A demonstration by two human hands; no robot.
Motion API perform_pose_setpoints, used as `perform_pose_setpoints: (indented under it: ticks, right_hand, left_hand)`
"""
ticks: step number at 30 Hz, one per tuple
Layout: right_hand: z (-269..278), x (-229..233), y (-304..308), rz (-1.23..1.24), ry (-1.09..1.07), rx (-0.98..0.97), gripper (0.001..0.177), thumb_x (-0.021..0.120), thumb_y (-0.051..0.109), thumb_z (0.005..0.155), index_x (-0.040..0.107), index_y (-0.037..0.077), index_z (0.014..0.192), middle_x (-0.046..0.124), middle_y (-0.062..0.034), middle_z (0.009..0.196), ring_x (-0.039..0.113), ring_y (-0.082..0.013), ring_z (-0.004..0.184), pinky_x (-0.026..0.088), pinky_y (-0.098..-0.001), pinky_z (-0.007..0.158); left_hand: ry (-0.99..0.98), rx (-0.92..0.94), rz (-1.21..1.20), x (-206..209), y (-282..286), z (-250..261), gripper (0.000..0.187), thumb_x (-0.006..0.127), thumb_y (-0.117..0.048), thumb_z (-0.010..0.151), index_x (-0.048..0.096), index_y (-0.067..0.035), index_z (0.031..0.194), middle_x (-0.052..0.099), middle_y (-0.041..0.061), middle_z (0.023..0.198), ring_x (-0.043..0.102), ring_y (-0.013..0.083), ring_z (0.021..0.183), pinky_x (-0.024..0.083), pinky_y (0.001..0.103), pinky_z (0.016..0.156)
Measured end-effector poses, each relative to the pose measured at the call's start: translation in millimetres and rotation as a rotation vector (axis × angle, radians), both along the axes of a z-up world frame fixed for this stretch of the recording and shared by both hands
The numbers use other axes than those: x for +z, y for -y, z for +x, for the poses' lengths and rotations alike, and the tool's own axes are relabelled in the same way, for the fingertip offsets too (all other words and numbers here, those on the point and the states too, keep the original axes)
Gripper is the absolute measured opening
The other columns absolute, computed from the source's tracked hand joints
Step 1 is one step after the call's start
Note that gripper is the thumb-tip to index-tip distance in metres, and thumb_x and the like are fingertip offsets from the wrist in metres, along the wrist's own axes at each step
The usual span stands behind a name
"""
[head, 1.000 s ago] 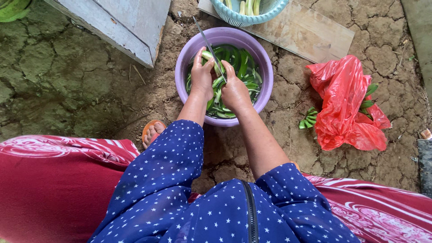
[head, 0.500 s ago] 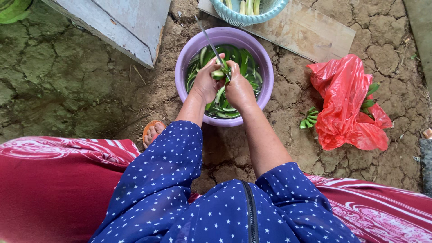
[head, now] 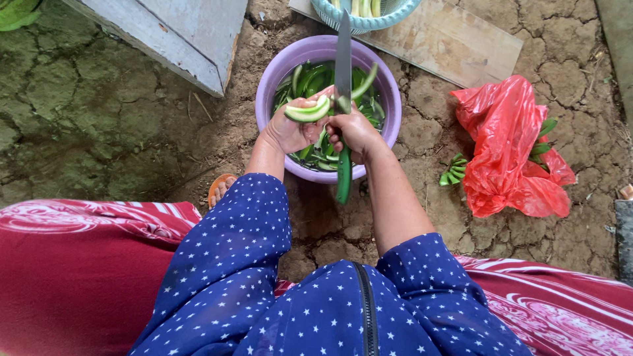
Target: The person peels green bananas using a knife by hand, placing the skins in a purple basin.
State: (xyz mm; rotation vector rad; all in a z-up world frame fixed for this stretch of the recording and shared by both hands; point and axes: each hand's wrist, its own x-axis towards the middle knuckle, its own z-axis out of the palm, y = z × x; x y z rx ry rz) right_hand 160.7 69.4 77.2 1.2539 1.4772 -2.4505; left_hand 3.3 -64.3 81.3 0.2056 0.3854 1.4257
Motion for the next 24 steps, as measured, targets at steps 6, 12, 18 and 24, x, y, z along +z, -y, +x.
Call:
perform_pose_setpoints:
  ticks: [6,12,18,24]
  right_hand:
    - [-8.5,-17.2,29.5,0.585,0.365,0.258,0.047,0.053,0.008,0.098,0.040,0.003,0.143,0.069,-0.0141,0.087,0.064,-0.0243,0.064,0.049,-0.0412,0.052]
    - [-22.8,52.8,65.8,1.025,0.285,0.510,0.076,0.050,0.005,0.087,0.028,0.029,0.156,0.072,-0.0254,0.097,0.071,-0.0421,0.087,0.053,-0.0540,0.080]
    - [-24.9,74.3,71.4,1.132,0.312,0.495,0.082,0.052,0.005,0.089,0.024,0.036,0.159,0.073,-0.0239,0.099,0.071,-0.0421,0.089,0.054,-0.0534,0.080]
    - [-20.8,69.4,65.4,1.213,0.318,0.387,0.081,0.053,0.003,0.087,0.029,0.037,0.157,0.073,-0.0205,0.104,0.072,-0.0414,0.091,0.054,-0.0540,0.077]
  left_hand:
    - [-0.438,0.477,-0.470,-17.7,-10.2,-4.8,0.045,0.055,-0.017,0.102,0.046,-0.034,0.143,0.069,0.001,0.106,0.062,0.0117,0.076,0.050,0.025,0.058]
    - [-0.460,0.711,-0.393,-37.9,-14.2,-13.8,0.042,0.058,-0.016,0.107,0.051,-0.030,0.147,0.060,0.002,0.097,0.057,0.0110,0.077,0.052,0.029,0.060]
    - [-0.418,0.752,-0.403,-29.3,-18.4,-6.3,0.042,0.056,-0.015,0.106,0.052,-0.028,0.146,0.065,0.002,0.107,0.061,0.0114,0.082,0.055,0.029,0.066]
    - [-0.451,0.570,-0.534,-10.3,-22.2,3.9,0.040,0.055,-0.018,0.104,0.053,-0.032,0.142,0.059,-0.002,0.099,0.056,0.0089,0.074,0.050,0.026,0.059]
